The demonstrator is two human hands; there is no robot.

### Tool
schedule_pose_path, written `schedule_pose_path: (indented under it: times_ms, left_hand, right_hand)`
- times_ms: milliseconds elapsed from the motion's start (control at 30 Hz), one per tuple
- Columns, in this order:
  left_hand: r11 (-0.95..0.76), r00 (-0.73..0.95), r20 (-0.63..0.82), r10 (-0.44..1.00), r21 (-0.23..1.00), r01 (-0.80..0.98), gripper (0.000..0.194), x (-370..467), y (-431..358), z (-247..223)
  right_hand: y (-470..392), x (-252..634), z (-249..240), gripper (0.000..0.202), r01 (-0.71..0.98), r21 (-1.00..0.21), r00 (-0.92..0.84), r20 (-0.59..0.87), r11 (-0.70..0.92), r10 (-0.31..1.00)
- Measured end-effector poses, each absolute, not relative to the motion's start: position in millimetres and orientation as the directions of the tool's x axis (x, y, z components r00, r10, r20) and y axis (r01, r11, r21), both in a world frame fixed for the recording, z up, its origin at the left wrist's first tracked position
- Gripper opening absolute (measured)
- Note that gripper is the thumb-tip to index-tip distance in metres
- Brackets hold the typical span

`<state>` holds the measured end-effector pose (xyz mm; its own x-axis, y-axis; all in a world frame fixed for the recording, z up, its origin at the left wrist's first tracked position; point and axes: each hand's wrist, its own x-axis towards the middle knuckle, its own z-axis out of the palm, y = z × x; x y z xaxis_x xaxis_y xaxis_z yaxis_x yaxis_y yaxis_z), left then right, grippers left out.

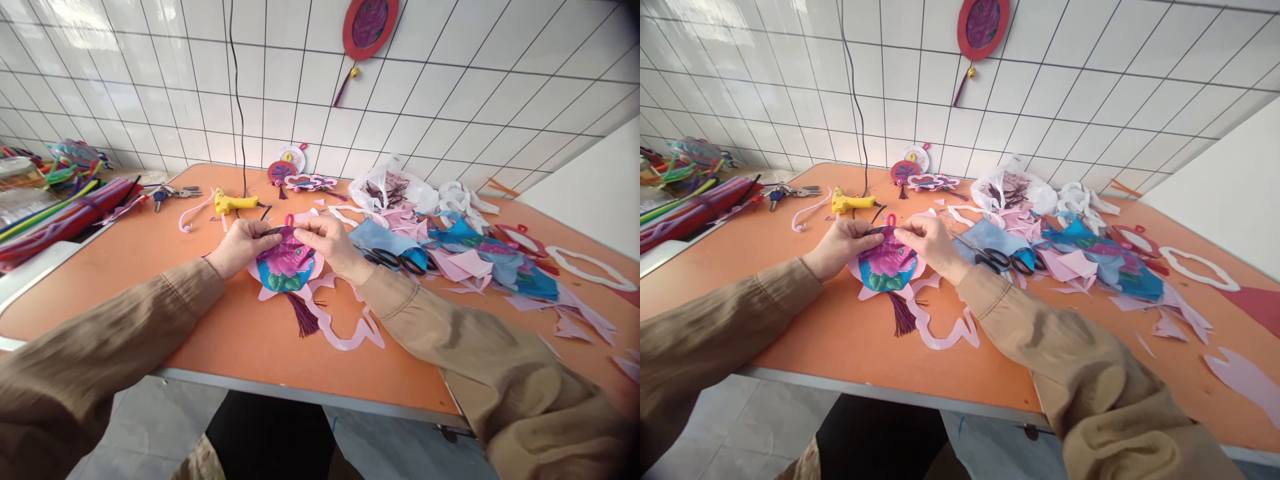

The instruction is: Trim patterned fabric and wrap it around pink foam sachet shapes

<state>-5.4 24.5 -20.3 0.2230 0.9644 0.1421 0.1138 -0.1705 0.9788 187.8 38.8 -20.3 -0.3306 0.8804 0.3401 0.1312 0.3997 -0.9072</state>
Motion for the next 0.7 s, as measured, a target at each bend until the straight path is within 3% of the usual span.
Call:
schedule_pose_path:
  times_ms: [467, 700]
  left_hand:
    - [-0.109, 0.232, 0.088, 0.969, 0.991, 0.078, 0.044, -4.9, 20.5, -19.0]
    - [-0.102, 0.181, 0.117, 0.976, 0.991, -0.09, 0.058, -6.7, 23.1, -23.0]
  right_hand:
    - [38.1, 185.1, -22.0, 0.027, 0.147, -0.885, -0.294, 0.388, 0.442, 0.874]
    - [38.6, 185.9, -24.7, 0.028, 0.16, -0.882, -0.267, 0.394, 0.444, 0.879]
